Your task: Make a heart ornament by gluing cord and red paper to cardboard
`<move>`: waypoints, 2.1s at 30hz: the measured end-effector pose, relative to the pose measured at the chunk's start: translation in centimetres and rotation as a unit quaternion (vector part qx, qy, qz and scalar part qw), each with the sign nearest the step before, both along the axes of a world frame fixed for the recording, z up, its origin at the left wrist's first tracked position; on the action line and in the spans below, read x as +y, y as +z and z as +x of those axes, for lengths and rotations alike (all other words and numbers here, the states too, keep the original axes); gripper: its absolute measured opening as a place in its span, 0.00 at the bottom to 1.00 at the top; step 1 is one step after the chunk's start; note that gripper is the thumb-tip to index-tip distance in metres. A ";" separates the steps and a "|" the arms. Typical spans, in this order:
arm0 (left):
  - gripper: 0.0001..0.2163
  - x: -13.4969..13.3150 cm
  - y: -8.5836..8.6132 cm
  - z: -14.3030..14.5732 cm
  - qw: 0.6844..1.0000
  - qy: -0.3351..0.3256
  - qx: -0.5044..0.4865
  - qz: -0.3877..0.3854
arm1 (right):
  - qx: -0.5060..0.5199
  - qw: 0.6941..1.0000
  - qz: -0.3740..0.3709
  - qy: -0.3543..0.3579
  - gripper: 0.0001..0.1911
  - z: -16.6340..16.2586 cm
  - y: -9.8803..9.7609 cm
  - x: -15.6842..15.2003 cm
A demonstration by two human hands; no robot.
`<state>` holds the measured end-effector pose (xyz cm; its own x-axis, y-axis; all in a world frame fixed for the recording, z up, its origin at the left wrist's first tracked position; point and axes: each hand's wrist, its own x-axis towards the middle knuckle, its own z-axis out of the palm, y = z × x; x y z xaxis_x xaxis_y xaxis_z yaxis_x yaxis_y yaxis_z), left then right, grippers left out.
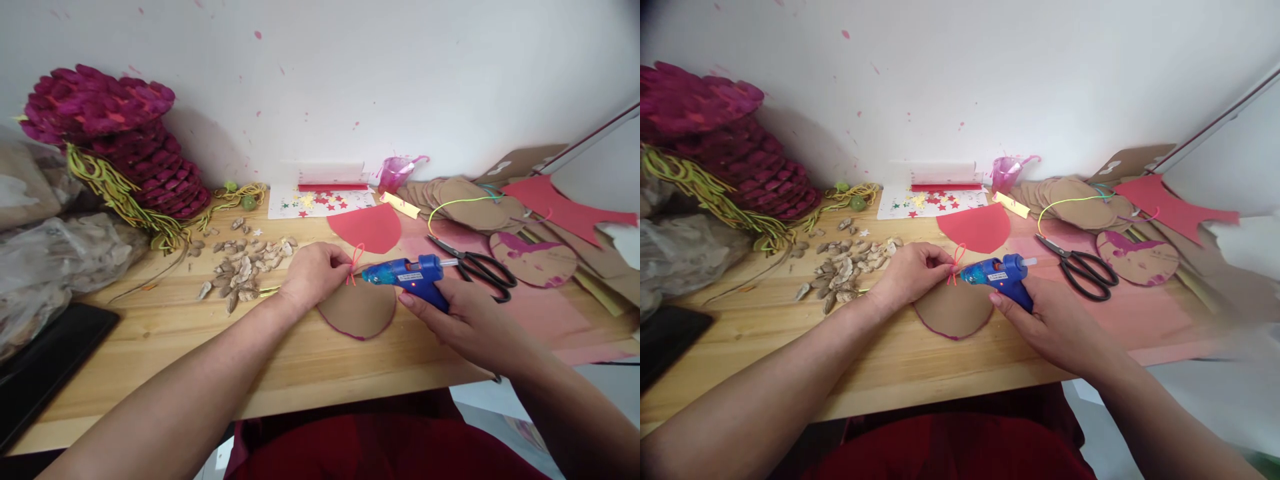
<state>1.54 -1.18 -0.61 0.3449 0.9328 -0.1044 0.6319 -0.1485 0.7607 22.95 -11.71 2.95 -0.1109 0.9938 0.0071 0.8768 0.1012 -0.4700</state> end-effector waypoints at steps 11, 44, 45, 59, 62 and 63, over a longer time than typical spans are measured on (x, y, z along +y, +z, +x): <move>0.11 0.1 0.1 -0.2 0.999 -0.025 0.006 0.027 | 0.001 1.000 0.010 0.004 0.22 0.0 0.2 -0.1; 0.05 0.6 0.0 -0.7 0.998 -0.047 -0.036 -0.015 | -0.006 0.999 0.014 0.032 0.22 -0.7 0.6 -0.2; 0.05 0.5 0.0 -0.7 0.998 -0.046 -0.034 -0.015 | -0.005 0.999 0.013 0.033 0.22 -0.7 0.6 -0.3; 0.06 0.4 0.2 -0.6 0.999 -0.044 -0.018 -0.006 | -0.004 0.999 0.008 0.038 0.20 -0.4 0.5 -0.3; 0.05 0.5 0.1 -0.5 0.999 -0.045 -0.021 -0.006 | -0.001 0.999 0.008 0.038 0.21 -0.6 0.5 -0.4; 0.05 0.5 0.1 -0.5 0.999 -0.045 -0.022 -0.007 | 0.001 0.999 0.005 0.040 0.21 -0.6 0.5 -0.4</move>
<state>0.99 -0.64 -0.54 0.4311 0.8968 -0.0989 0.5818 -0.1925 0.7903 22.35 -12.14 3.40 -0.1894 0.9818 0.0170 0.8646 0.1749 -0.4710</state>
